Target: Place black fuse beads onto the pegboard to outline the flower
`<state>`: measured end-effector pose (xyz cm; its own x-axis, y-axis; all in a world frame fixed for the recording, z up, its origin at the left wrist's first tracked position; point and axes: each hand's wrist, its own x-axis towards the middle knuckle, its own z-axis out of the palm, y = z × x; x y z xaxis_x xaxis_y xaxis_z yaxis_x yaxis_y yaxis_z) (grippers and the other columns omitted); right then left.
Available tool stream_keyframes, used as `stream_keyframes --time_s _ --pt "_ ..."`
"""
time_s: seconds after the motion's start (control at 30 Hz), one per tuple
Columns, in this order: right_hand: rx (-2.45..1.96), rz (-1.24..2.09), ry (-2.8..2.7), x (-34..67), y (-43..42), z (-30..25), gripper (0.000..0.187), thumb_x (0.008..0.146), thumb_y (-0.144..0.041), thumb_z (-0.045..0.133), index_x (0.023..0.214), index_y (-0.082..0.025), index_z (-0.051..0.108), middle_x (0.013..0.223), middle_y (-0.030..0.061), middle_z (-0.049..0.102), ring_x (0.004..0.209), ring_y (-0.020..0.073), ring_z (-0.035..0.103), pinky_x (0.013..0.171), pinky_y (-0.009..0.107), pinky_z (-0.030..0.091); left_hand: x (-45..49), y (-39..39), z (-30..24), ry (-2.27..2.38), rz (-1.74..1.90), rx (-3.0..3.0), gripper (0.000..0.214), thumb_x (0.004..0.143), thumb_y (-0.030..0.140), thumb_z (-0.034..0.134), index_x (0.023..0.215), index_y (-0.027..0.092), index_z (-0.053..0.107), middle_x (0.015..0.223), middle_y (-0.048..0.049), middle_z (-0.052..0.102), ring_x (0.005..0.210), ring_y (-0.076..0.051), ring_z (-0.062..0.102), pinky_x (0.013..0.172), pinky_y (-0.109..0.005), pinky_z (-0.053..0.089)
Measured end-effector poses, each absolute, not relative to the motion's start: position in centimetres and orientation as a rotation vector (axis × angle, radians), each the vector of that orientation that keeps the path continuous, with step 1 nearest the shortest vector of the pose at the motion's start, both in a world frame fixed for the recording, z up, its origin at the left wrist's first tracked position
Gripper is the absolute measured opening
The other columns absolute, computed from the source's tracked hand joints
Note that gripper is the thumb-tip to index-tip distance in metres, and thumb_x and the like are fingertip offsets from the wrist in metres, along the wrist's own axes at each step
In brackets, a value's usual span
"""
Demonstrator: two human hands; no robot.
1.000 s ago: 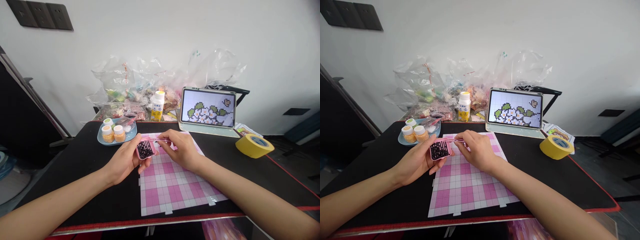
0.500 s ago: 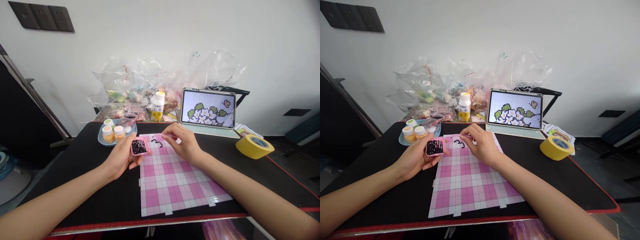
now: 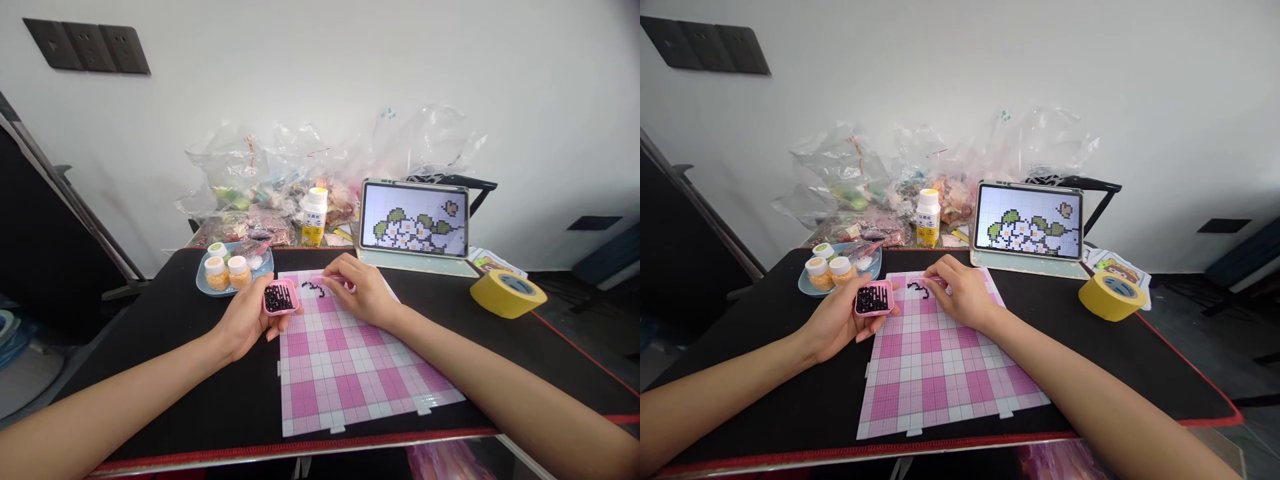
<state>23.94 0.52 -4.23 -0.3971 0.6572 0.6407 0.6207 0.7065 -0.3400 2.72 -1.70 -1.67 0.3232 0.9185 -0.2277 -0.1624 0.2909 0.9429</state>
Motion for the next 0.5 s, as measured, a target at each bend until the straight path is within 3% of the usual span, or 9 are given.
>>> stream_keyframes --time_s 0.17,0.5 --pt "-1.008 0.007 -2.129 23.8 0.6 -4.2 0.015 0.090 -0.024 0.048 0.085 -0.017 0.059 0.084 0.0044 0.062 0.066 0.0105 0.054 0.056 0.023 0.041 2.3 -0.5 -1.9 0.926 0.838 0.991 0.045 0.095 0.031 0.029 0.075 0.007 0.060 0.059 -0.0154 0.065 0.038 -0.012 0.050 0.032 -0.020 0.033" --pt "-1.088 -0.057 -2.141 23.6 0.9 -4.6 0.014 0.090 -0.026 0.050 0.085 -0.017 0.060 0.085 0.0040 0.063 0.066 0.0103 0.056 0.056 0.022 0.039 1.2 -0.3 -2.3 0.788 0.712 0.952 0.041 0.097 0.033 0.031 0.083 0.006 0.060 0.074 -0.0187 0.068 0.046 -0.013 0.056 0.038 -0.020 0.039"
